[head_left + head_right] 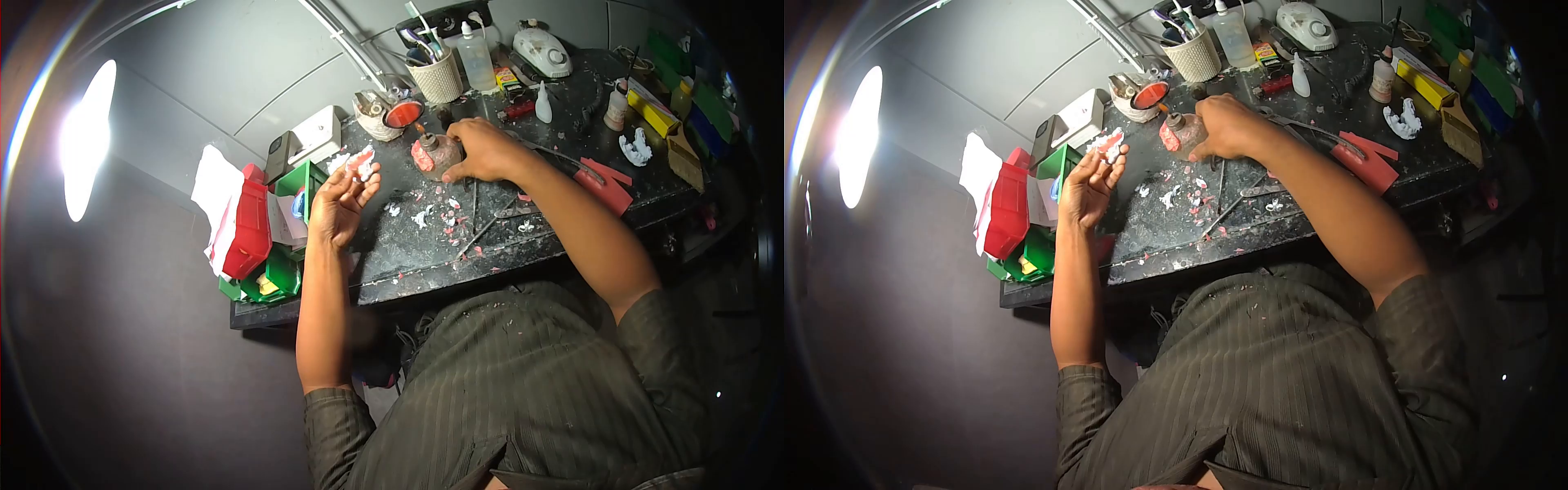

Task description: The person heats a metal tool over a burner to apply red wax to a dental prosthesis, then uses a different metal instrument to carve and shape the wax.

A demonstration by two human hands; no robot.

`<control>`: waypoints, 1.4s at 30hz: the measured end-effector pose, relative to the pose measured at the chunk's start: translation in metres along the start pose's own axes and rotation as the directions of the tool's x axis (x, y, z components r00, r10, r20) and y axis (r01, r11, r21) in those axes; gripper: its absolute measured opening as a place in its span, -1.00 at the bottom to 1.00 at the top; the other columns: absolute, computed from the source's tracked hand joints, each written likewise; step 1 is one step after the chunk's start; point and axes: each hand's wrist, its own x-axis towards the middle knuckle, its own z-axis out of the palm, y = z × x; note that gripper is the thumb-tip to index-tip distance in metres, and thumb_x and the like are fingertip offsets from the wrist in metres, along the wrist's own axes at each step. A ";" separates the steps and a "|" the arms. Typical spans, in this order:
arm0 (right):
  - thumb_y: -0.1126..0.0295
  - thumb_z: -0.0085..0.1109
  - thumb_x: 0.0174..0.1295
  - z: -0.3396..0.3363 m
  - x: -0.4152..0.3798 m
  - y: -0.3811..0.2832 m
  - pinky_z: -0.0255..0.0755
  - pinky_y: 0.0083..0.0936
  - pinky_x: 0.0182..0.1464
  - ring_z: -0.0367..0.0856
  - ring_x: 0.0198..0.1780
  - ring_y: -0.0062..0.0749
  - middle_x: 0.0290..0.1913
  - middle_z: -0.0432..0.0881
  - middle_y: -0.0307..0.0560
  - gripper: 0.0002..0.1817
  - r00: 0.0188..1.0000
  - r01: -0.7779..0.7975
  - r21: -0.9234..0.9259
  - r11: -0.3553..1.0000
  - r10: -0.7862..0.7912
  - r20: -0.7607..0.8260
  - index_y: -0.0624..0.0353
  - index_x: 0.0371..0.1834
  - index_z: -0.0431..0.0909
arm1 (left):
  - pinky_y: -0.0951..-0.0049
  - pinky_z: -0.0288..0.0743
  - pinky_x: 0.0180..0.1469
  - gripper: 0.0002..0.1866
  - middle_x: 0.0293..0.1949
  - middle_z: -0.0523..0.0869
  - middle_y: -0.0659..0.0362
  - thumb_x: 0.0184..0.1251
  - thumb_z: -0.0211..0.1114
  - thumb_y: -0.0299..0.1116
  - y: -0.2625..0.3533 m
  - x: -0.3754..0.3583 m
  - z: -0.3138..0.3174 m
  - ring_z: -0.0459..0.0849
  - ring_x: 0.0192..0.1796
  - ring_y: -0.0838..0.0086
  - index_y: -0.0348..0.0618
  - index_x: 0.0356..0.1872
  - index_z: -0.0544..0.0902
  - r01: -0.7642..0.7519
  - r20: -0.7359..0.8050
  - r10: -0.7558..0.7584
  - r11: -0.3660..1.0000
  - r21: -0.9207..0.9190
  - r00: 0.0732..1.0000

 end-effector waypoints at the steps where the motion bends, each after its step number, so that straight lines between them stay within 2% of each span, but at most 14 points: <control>1: 0.10 0.68 -0.16 0.002 0.000 -0.001 0.40 -0.21 0.35 0.54 0.28 0.04 0.13 0.65 0.21 -0.23 1.000 -0.003 0.004 1.000 0.003 -0.003 0.34 0.09 0.60 | 0.20 0.67 0.18 -0.59 0.19 0.67 -0.14 0.56 0.17 -0.38 0.001 0.000 0.001 0.73 0.13 0.07 -0.35 0.31 0.45 0.003 0.002 -0.003 1.000 0.004 1.000; 3: 0.10 0.67 -0.13 0.007 -0.001 -0.002 0.38 -0.22 0.37 0.52 0.30 0.04 0.17 0.63 0.21 -0.22 0.997 0.070 -0.008 0.997 -0.070 -0.036 0.34 0.14 0.59 | 0.25 0.70 0.14 -0.46 0.20 0.66 -0.16 0.56 0.18 -0.26 0.002 -0.003 0.005 0.75 0.09 0.15 -0.28 0.43 0.35 -0.044 0.025 0.043 0.998 0.041 0.999; 7: 0.10 0.66 -0.10 0.005 -0.003 -0.007 0.36 -0.22 0.38 0.50 0.32 0.05 0.20 0.61 0.22 -0.21 0.996 0.077 0.062 0.995 -0.080 0.037 0.32 0.18 0.59 | 0.26 0.72 0.08 -0.47 0.20 0.65 -0.17 0.58 0.14 -0.32 0.006 -0.010 0.016 0.76 0.08 0.08 -0.15 0.50 0.33 -0.135 0.033 0.130 0.968 0.211 0.991; 9: 0.08 0.65 -0.09 0.005 -0.005 -0.006 0.35 -0.21 0.38 0.50 0.32 0.06 0.19 0.61 0.22 -0.20 0.988 0.132 0.104 0.986 -0.140 0.065 0.29 0.20 0.59 | 0.30 0.70 0.08 -0.42 0.21 0.65 -0.16 0.51 0.21 -0.48 0.007 -0.011 0.019 0.76 0.09 0.09 -0.20 0.51 0.33 -0.128 0.011 0.129 0.969 0.211 0.992; 11: 0.07 0.64 -0.08 0.007 -0.005 -0.005 0.34 -0.21 0.39 0.50 0.32 0.06 0.20 0.62 0.20 -0.21 0.981 0.165 0.116 0.979 -0.176 0.085 0.29 0.20 0.59 | 0.32 0.64 0.16 -0.34 0.16 0.65 -0.05 0.36 0.29 -0.70 0.000 -0.009 0.022 0.72 0.11 0.22 -0.25 0.48 0.35 -0.364 0.028 0.404 0.790 0.492 0.914; 13: 0.06 0.64 -0.07 0.006 -0.006 -0.008 0.34 -0.20 0.39 0.49 0.32 0.06 0.20 0.62 0.19 -0.22 0.972 0.198 0.128 0.972 -0.212 0.105 0.28 0.20 0.60 | 0.37 0.58 0.19 -0.33 0.14 0.63 0.03 0.24 0.37 -0.77 -0.003 -0.009 0.026 0.68 0.13 0.33 -0.25 0.40 0.44 -0.393 -0.001 0.452 0.778 0.491 0.892; 15: 0.05 0.62 -0.04 0.005 -0.009 -0.011 0.34 -0.22 0.39 0.48 0.33 0.05 0.20 0.62 0.17 -0.24 0.971 0.181 0.148 0.972 -0.201 0.128 0.28 0.18 0.61 | 0.38 0.58 0.17 -0.44 0.12 0.68 0.02 0.25 0.41 -0.71 -0.005 -0.003 0.016 0.66 0.16 0.39 -0.38 0.30 0.49 -0.521 0.180 0.624 0.421 0.743 0.761; 16: 0.05 0.62 -0.04 0.005 -0.009 -0.011 0.34 -0.22 0.39 0.48 0.33 0.05 0.20 0.62 0.17 -0.24 0.972 0.179 0.154 0.972 -0.199 0.124 0.28 0.18 0.61 | 0.38 0.56 0.20 -0.52 0.09 0.70 0.05 0.17 0.45 -0.72 -0.003 -0.006 0.017 0.68 0.15 0.37 -0.33 0.15 0.60 -0.477 0.203 0.662 0.263 0.839 0.722; 17: 0.05 0.60 -0.01 0.006 -0.009 -0.009 0.34 -0.23 0.39 0.48 0.33 0.04 0.20 0.62 0.16 -0.27 0.975 0.185 0.145 0.972 -0.200 0.096 0.28 0.17 0.61 | 0.38 0.56 0.20 -0.52 0.09 0.70 0.05 0.17 0.45 -0.72 -0.001 -0.008 0.017 0.68 0.15 0.37 -0.33 0.15 0.60 -0.476 0.206 0.658 0.260 0.840 0.724; 19: 0.05 0.59 0.01 0.006 -0.008 -0.006 0.35 -0.24 0.39 0.48 0.33 0.03 0.20 0.62 0.15 -0.29 0.978 0.186 0.141 0.972 -0.197 0.068 0.28 0.16 0.62 | 0.33 0.55 0.23 -0.54 0.06 0.72 0.04 0.07 0.47 -0.73 0.004 -0.013 0.028 0.70 0.14 0.26 -0.27 0.06 0.67 -0.420 0.336 0.711 -0.063 0.905 0.618; 25: 0.11 0.56 0.07 0.002 -0.011 -0.006 0.37 -0.24 0.37 0.49 0.31 0.00 0.19 0.63 0.16 -0.41 0.982 0.174 0.096 0.980 -0.180 0.060 0.28 0.06 0.64 | 0.16 0.53 0.26 -0.53 0.06 0.70 0.01 0.03 0.42 -0.72 0.001 -0.005 0.039 0.65 0.23 0.04 -0.18 0.04 0.69 -0.473 0.523 0.672 -0.281 0.835 0.524; 33: 0.15 0.55 0.08 0.006 -0.011 -0.006 0.38 -0.22 0.35 0.50 0.30 0.02 0.17 0.64 0.17 -0.49 0.981 0.181 0.123 0.976 -0.188 0.052 0.29 -0.03 0.66 | 0.14 0.52 0.29 -0.59 0.06 0.72 0.02 0.05 0.39 -0.72 -0.003 0.000 0.047 0.64 0.28 0.07 -0.19 -0.02 0.74 -0.449 0.626 0.627 -0.442 0.776 0.465; 37: 0.15 0.55 0.08 0.002 -0.013 -0.010 0.38 -0.22 0.34 0.49 0.30 0.01 0.16 0.64 0.17 -0.50 0.985 0.154 0.125 0.980 -0.163 0.060 0.29 -0.04 0.66 | 0.10 0.52 0.27 -0.62 0.05 0.69 0.00 0.14 0.35 -0.70 -0.003 -0.001 0.050 0.60 0.29 0.02 -0.22 0.02 0.72 -0.500 0.645 0.633 -0.428 0.753 0.429; 42: 0.14 0.53 0.10 0.000 -0.013 -0.010 0.38 -0.22 0.34 0.48 0.30 0.00 0.13 0.65 0.16 -0.51 0.984 0.144 0.138 0.980 -0.156 0.081 0.27 -0.04 0.66 | 0.10 0.51 0.28 -0.58 0.05 0.68 0.02 0.13 0.36 -0.69 -0.002 -0.004 0.050 0.59 0.28 0.03 -0.19 0.06 0.70 -0.478 0.629 0.616 -0.420 0.772 0.474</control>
